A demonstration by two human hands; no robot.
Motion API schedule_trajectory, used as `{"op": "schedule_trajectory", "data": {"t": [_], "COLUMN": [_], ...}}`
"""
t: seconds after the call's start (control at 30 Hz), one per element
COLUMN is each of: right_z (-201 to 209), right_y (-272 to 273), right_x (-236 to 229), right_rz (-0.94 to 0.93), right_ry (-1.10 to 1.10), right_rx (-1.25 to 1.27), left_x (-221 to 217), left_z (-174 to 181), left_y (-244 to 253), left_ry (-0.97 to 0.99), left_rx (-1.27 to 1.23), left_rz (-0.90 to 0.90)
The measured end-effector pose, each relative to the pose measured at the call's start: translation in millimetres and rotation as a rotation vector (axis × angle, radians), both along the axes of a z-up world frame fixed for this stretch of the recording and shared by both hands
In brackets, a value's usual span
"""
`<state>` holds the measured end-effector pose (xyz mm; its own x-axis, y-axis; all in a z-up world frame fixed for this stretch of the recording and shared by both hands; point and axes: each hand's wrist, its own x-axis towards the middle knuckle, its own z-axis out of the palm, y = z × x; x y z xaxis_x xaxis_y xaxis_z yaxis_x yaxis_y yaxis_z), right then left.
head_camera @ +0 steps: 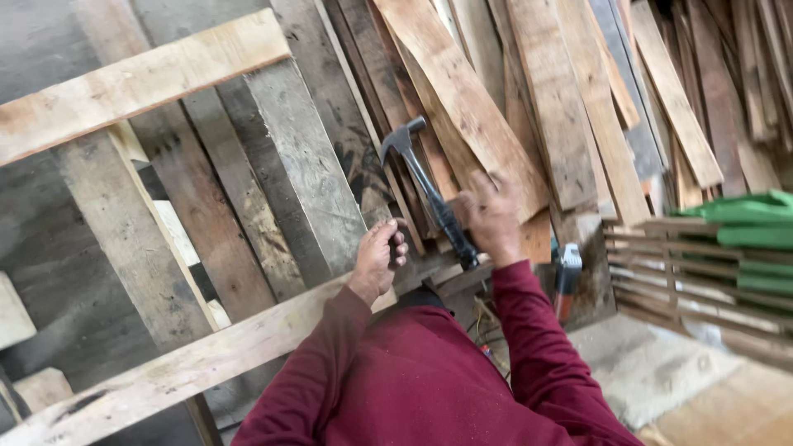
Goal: The person assembles a wooden pallet by hammering nails into wooden slats. They pick nails from a container, position them on the wood, and use a hammer to drive them in, securing the slats to the pallet frame.
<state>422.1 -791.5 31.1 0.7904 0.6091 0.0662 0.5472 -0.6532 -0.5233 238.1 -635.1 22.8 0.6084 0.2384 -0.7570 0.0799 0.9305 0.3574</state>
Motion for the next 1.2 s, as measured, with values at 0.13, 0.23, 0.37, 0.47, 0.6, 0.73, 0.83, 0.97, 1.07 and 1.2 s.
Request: {"op": "schedule_trajectory", "data": {"t": [0.13, 0.23, 0.37, 0.47, 0.6, 0.73, 0.83, 0.97, 1.07, 1.2], "right_z": [-13, -9, 15, 32, 49, 59, 48, 10, -8, -22], "right_y": [24, 36, 32, 44, 64, 113, 164, 210, 217, 196], "right_x": [88, 106, 106, 79, 11, -51, -87, -132, -140, -137], "right_rz": [0.088, 0.155, 0.133, 0.215, 0.464, 0.812, 1.063, 1.117, 1.090, 0.759], "right_ry": [-0.185, -0.098, 0.004, 0.057, 0.120, 0.114, 0.035, -0.143, -0.176, -0.127], "right_rx": [-0.151, -0.362, -0.061, 0.093, 0.170, 0.207, 0.171, 0.047, -0.040, 0.063], "left_x": [2, -7, -13, -16, -24, -59, -102, -181, -219, -225], "left_z": [-1, 0, 6, 7, 10, 23, 32, 28, 18, 4], "left_y": [-2, -4, -5, -4, 10, 26, 48, 88, 110, 114], "left_ry": [0.041, 0.043, 0.121, 0.078, 0.115, 0.323, 0.472, 0.840, 0.753, 0.398], "left_rx": [0.096, 0.157, 0.196, 0.263, 0.283, 0.806, 1.285, 1.294, 0.985, 0.147], "left_rz": [0.051, 0.068, 0.119, 0.203, 0.387, 0.613, 0.689, 0.587, 0.468, 0.531]}}
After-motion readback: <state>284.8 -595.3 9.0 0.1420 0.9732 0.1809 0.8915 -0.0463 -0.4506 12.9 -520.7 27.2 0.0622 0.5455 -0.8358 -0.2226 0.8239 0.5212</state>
